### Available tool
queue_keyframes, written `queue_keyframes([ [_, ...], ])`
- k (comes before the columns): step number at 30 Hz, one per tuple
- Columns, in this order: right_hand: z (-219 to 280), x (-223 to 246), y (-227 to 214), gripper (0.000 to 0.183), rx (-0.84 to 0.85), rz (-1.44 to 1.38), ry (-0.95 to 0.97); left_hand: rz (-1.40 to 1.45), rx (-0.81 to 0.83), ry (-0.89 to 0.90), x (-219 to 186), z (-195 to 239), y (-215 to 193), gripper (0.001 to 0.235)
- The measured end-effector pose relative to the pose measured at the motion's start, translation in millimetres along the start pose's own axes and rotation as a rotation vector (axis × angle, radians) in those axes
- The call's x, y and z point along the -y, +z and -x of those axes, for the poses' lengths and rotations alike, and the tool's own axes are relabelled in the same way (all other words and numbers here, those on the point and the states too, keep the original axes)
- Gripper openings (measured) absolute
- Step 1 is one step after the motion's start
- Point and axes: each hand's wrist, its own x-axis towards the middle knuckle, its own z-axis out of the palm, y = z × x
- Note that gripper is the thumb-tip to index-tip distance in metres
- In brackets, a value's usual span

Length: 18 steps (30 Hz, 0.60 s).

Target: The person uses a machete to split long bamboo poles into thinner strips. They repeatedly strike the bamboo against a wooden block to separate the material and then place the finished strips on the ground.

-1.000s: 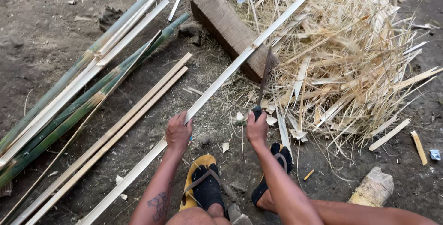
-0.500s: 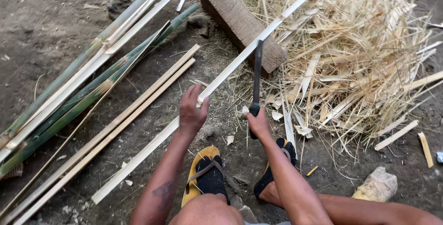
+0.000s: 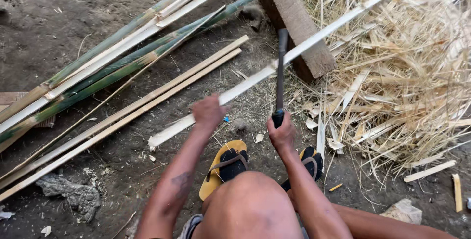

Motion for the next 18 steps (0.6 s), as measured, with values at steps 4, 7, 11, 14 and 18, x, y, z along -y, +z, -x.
queue_keyframes([
  [4, -7.2, 6.1, -34.6, 0.055, 0.232, 0.405, -0.102, 0.008, -0.171, 0.114, -22.2, -10.8, 27.8, 0.029],
  [7, -16.5, 10.9, -47.0, 0.061, 0.268, 0.528, -0.126, 0.071, 0.07, -0.068, 21.4, 18.2, 25.3, 0.039],
  [11, -1.6, 11.6, -41.7, 0.057, 0.327, 0.554, 0.027, 0.068, 0.095, -0.117, 53.0, 57.7, 24.7, 0.031],
  [14, 1.0, 14.6, -45.2, 0.058, 0.392, 0.514, -0.037, 0.036, 0.327, -0.245, 36.3, 64.6, 17.0, 0.031],
  [18, -19.1, 25.8, -58.5, 0.068, 0.565, 0.727, -0.548, 0.056, 0.257, -0.206, 45.8, 77.7, -19.0, 0.019],
])
